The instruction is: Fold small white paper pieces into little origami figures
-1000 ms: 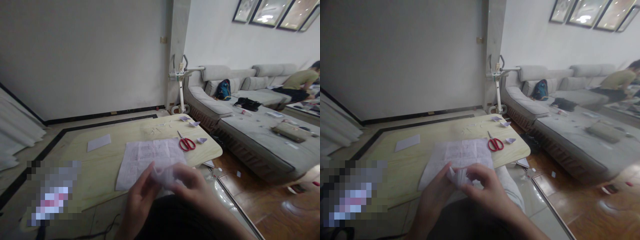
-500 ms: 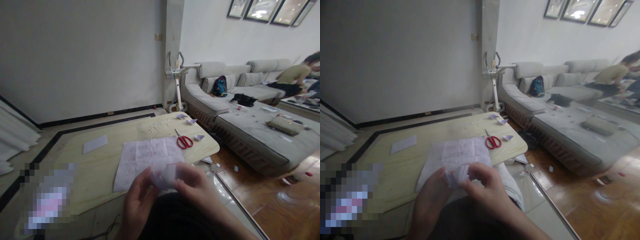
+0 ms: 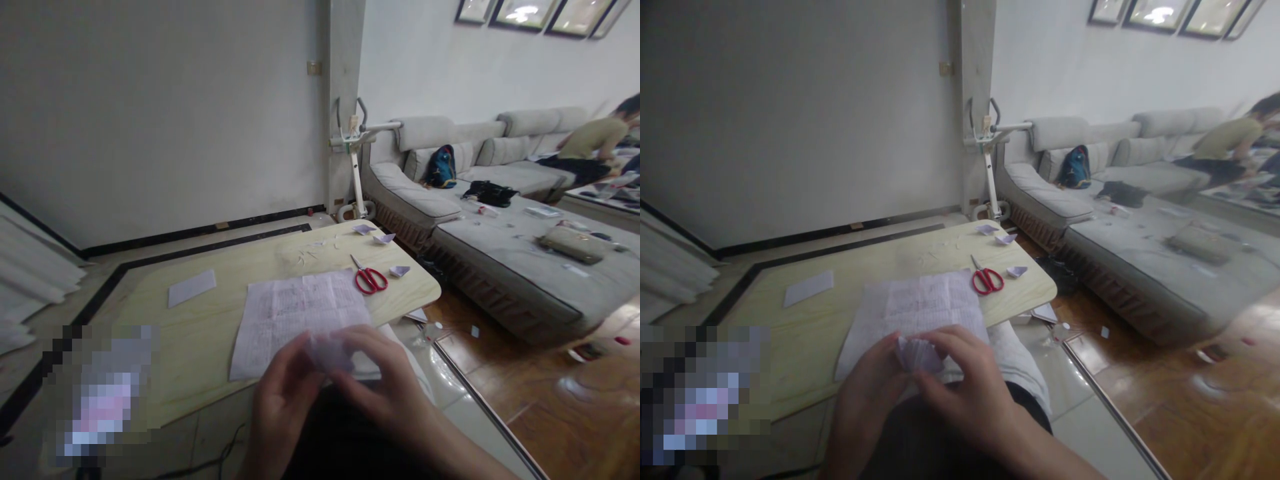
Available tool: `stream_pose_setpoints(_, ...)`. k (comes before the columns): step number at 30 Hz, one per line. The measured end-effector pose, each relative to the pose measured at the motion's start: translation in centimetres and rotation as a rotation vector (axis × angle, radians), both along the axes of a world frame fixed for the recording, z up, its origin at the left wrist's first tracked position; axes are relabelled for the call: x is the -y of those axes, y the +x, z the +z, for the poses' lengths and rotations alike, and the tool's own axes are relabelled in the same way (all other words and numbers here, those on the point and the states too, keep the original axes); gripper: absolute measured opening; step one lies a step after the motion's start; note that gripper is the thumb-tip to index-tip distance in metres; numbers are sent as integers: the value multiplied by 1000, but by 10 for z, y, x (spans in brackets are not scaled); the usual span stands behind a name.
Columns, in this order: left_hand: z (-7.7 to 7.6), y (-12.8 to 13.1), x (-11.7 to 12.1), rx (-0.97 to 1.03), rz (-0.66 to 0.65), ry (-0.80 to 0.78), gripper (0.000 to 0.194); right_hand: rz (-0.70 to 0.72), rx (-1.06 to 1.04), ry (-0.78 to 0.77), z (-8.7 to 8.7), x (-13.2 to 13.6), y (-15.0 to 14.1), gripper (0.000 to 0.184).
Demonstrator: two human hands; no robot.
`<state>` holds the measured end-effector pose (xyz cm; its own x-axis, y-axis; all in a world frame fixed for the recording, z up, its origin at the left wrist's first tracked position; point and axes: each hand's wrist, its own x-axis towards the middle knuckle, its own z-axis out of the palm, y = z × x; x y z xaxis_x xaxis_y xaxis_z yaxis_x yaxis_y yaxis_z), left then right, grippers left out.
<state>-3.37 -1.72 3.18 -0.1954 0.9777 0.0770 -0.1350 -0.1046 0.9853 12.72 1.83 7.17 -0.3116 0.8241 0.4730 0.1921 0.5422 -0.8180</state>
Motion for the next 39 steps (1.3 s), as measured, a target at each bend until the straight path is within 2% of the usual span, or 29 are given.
stream_pose_setpoints(5, -1, -1, -4, -79, 48, 12, 31, -13, 25, -21, -3, -2, 0, 20)
stream_pose_setpoints(9, -3, -1, -3, -152, 93, 18, 30, -29, 31, -107, -4, -3, 2, 15)
stream_pose_setpoints(14, -4, -3, -1, -198, 82, 38, 26, -50, 22, -245, -5, -3, 4, 17)
stream_pose_setpoints(21, 1, 1, -2, -219, 70, 43, 26, -28, 10, -358, -3, -6, 5, 21)
stream_pose_setpoints(26, 8, 3, -2, -248, 38, 85, 26, -21, -20, -423, -8, -8, 9, 28)
stream_pose_setpoints(31, 10, 4, -3, -283, 42, 78, 26, -43, 11, -417, -14, -9, 8, 32)
stream_pose_setpoints(39, 0, 0, -5, -358, -14, 65, 29, -86, 88, -295, -18, -9, 6, 27)
